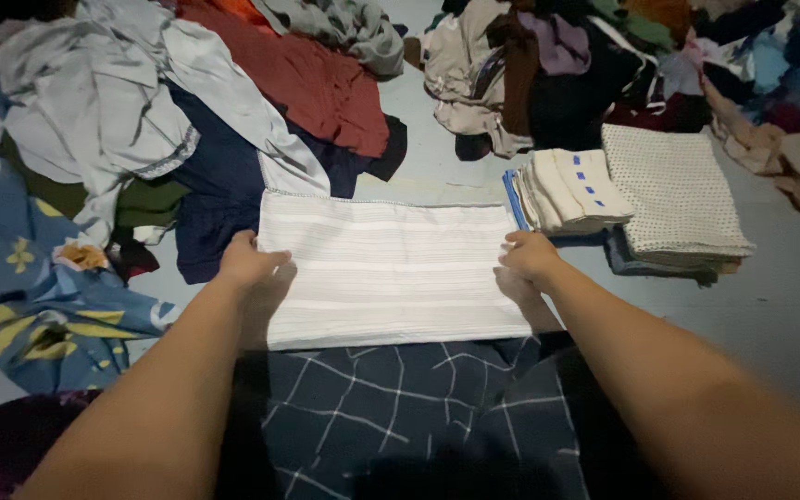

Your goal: The person sits on the floor and folds a white towel with blue squares, then folds a white striped sheet. They smooth and align the edges before stacking the folded items on the floor.

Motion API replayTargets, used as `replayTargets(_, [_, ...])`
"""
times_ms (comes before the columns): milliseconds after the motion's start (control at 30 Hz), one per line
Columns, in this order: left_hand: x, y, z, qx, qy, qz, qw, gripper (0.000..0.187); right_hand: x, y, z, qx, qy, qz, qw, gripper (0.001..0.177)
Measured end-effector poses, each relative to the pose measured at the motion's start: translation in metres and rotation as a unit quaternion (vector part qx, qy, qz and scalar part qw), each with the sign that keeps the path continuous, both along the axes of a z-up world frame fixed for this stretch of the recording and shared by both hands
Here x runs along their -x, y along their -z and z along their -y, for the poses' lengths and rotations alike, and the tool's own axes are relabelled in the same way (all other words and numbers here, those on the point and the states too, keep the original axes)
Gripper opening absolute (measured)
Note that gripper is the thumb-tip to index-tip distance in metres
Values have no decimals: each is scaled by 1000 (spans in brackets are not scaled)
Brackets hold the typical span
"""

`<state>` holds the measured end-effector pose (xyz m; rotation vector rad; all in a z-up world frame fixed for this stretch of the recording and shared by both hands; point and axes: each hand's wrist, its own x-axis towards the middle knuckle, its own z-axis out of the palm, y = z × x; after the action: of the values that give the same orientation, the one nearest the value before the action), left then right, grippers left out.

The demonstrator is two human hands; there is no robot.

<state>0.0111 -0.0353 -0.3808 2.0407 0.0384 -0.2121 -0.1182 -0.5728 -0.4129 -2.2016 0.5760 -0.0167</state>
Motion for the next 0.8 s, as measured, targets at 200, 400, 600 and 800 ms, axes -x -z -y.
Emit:
replayTargets(200, [2, -8, 17, 167, -60, -98, 979, 55, -28, 5, -4, -16, 66, 13, 998, 64])
replayTargets(400, [-3, -27, 20, 161, -64, -143, 974, 41, -46, -10, -12, -3, 174, -66, 983, 65])
replayTargets(600, [12, -15, 14, 62, -44, -220, 973, 44, -38, -21, -13, -34, 127, -143, 981, 63])
replayTargets(800, [26, 2, -1, 69, 34, -160, 984, 42, -29, 26, 11, -153, 93, -141, 974, 49])
